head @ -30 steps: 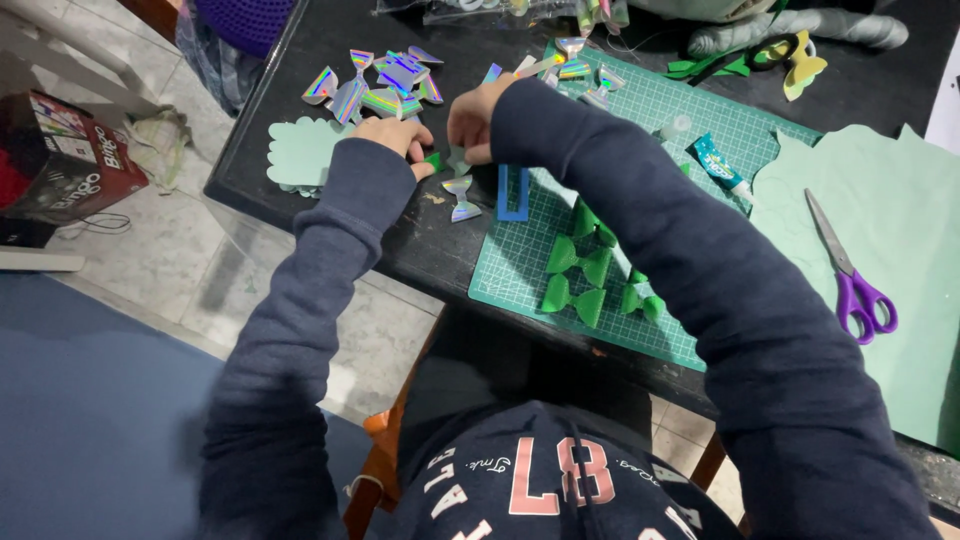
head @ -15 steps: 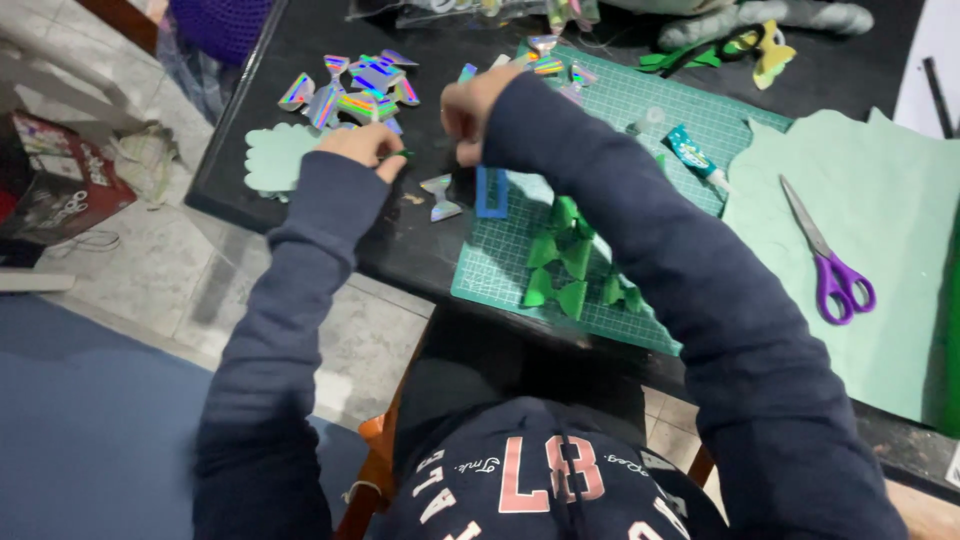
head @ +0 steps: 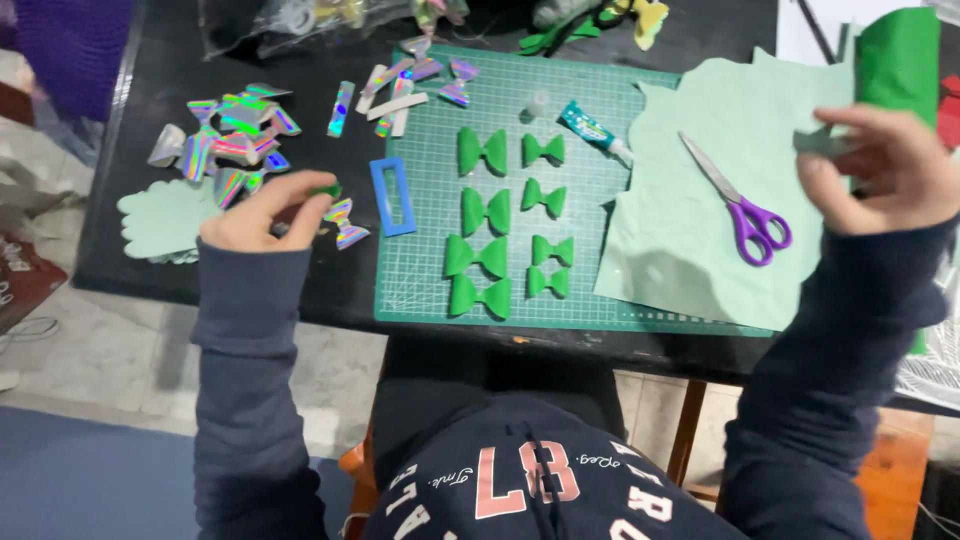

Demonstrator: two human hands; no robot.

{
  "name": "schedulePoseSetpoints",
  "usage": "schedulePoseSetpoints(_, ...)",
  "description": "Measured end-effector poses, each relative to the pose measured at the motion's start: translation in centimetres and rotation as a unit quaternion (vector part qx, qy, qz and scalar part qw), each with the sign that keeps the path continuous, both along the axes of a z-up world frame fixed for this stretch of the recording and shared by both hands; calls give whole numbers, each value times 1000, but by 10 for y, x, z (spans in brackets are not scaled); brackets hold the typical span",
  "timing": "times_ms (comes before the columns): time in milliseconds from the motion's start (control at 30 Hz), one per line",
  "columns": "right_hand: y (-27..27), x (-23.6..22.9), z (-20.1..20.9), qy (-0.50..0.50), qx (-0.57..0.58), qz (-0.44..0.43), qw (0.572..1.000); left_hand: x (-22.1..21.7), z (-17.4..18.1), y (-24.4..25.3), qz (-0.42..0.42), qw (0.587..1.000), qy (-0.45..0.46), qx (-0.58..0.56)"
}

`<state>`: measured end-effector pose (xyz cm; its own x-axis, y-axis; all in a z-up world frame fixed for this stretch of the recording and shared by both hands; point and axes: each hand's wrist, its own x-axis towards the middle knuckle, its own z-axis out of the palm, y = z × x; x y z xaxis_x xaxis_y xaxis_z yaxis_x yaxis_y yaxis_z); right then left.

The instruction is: Assembling decorative bows from leather scraps and material using adhesive.

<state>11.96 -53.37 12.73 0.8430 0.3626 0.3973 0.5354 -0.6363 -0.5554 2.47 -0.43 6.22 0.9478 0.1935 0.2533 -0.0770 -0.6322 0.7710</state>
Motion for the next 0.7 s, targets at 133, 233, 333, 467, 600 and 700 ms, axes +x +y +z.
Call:
schedulePoseSetpoints(133,-22,-8,-74,32,92,-42,994,3,-7,-41,-12,1000,-15,-16)
schedulePoseSetpoints(233,0,1,-123,64,315,-16,947,8,-24,-68,-28,997,-52,-57)
schedulePoseSetpoints(333,31,-6,-125,143,290,-19,946,13,-47,-86,-34,991,-68,-107)
schedulePoseSetpoints(467,33,-9,-121,129,326,0,937,15,-53,-95,-7,992,-109,-70)
schedulePoseSetpoints(600,9,-4,-135,115,406,-14,906,16,-54,-94,29,987,-153,-28)
schedulePoseSetpoints(700,-14,-3,-154,135,462,-2,877,16,-62,-90,27,986,-164,-17)
